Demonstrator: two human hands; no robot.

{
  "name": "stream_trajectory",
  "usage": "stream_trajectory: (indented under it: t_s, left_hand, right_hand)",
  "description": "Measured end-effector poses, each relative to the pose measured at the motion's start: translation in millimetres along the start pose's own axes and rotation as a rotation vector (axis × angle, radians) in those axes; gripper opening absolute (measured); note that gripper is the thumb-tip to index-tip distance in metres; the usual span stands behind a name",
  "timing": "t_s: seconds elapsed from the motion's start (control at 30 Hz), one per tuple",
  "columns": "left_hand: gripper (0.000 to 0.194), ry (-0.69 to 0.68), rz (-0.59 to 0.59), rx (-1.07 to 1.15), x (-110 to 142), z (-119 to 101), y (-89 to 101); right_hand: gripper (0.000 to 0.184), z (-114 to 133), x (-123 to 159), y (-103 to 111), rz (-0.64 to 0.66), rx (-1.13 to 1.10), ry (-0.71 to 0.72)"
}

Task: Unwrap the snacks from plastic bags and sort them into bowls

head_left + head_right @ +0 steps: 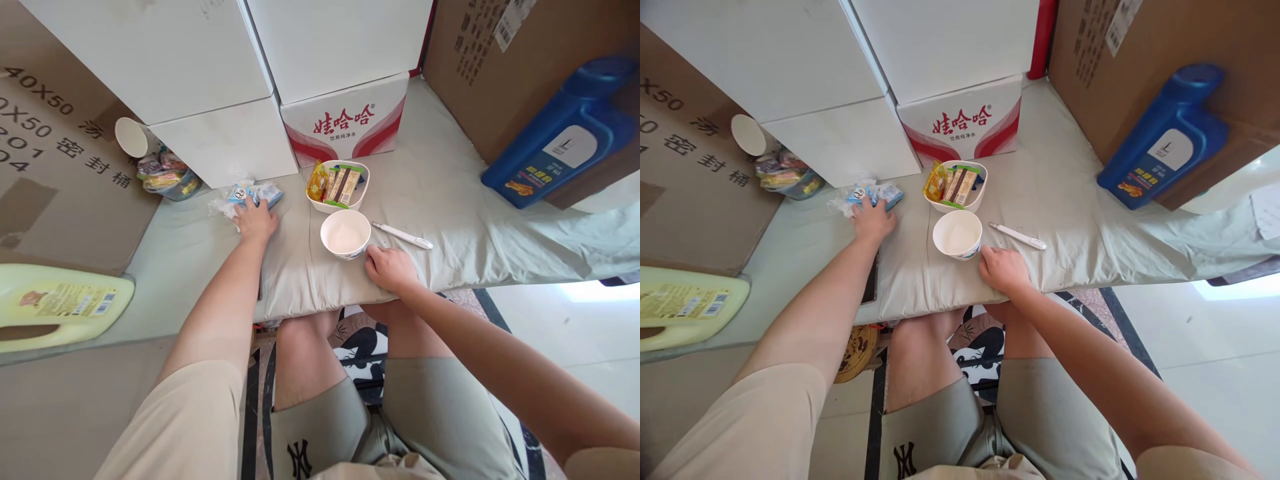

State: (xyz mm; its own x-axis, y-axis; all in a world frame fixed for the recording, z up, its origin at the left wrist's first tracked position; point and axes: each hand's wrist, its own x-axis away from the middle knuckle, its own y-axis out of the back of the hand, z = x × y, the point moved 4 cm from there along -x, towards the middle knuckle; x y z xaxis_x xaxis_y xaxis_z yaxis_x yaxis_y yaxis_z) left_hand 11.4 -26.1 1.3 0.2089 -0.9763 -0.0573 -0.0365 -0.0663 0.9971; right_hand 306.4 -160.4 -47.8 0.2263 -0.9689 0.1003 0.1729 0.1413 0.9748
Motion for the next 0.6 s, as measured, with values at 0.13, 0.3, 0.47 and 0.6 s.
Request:
stream_trajectory:
  t_s: [0.13,0.3,0.47,0.6]
  left_hand:
    - [0.061,0.111,-0.005,0.085,-9.2,15.9,-1.1]
    - [0.080,0.289,0.049,0.141,-10.5,47.7,3.6]
    - [0.065,0.257,0.047,0.144,0.1,60.2,11.1]
    - [0.058,0.234,0.096,0.149,15.0,51.4,5.7]
  right_hand:
    - [0.028,-0.5,-1.1,-1.5,0.011,-0.004,0.000]
    - [0.029,-1.7,-1.6,-3.1,-0.002,-0.008,-0.004]
    - [0.029,-1.6,-0.6,-2.5,-0.010,-0.018,0.002]
    - [0.029,-1.1,0.0,-1.8,-0.012,0.002,-0.003]
